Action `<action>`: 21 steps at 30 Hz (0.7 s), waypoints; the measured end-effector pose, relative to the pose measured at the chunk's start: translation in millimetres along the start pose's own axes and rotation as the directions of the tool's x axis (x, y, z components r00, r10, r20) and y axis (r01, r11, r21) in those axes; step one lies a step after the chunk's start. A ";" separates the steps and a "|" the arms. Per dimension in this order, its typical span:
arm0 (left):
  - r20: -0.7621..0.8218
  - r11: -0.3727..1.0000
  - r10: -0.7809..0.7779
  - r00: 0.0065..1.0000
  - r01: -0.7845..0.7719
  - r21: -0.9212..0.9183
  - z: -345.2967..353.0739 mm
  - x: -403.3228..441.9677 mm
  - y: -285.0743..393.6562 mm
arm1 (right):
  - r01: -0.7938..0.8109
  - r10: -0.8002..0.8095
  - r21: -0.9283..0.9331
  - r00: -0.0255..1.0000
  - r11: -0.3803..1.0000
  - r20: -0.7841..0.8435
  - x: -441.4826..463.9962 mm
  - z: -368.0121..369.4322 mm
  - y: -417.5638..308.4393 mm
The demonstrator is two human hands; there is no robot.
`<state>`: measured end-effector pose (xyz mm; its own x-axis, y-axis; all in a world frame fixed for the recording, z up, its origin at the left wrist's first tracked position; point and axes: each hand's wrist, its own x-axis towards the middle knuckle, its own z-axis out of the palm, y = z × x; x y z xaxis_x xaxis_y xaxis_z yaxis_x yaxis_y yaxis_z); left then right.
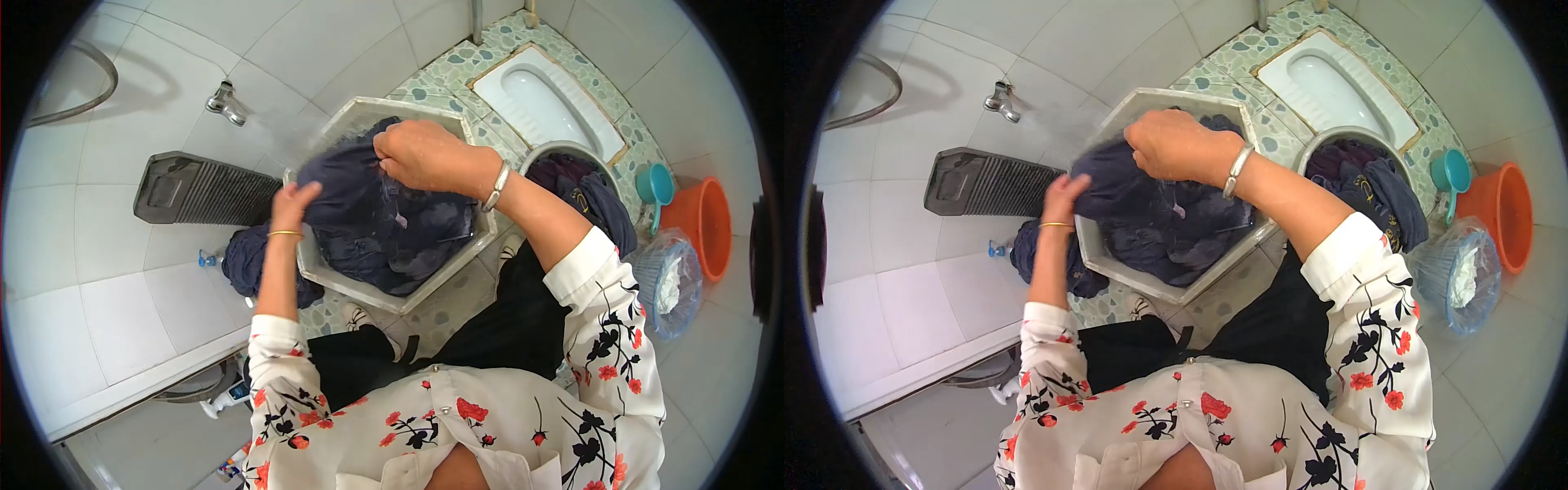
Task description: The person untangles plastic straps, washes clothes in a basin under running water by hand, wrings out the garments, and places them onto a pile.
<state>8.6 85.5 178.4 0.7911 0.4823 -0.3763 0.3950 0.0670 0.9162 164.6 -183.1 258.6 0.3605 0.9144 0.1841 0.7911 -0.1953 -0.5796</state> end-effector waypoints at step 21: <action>-0.278 0.973 -0.158 0.947 0.101 -0.207 23.0 11.1 -93.7 | 0.052 -0.051 -0.018 0.998 0.998 0.029 -1.3 6.6 1.7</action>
<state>-8.9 64.5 85.1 0.5570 0.6894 -0.4631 0.3678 0.2952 0.8818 162.2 -182.3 252.1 0.3051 0.9330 0.1908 0.8174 -0.1538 -0.5552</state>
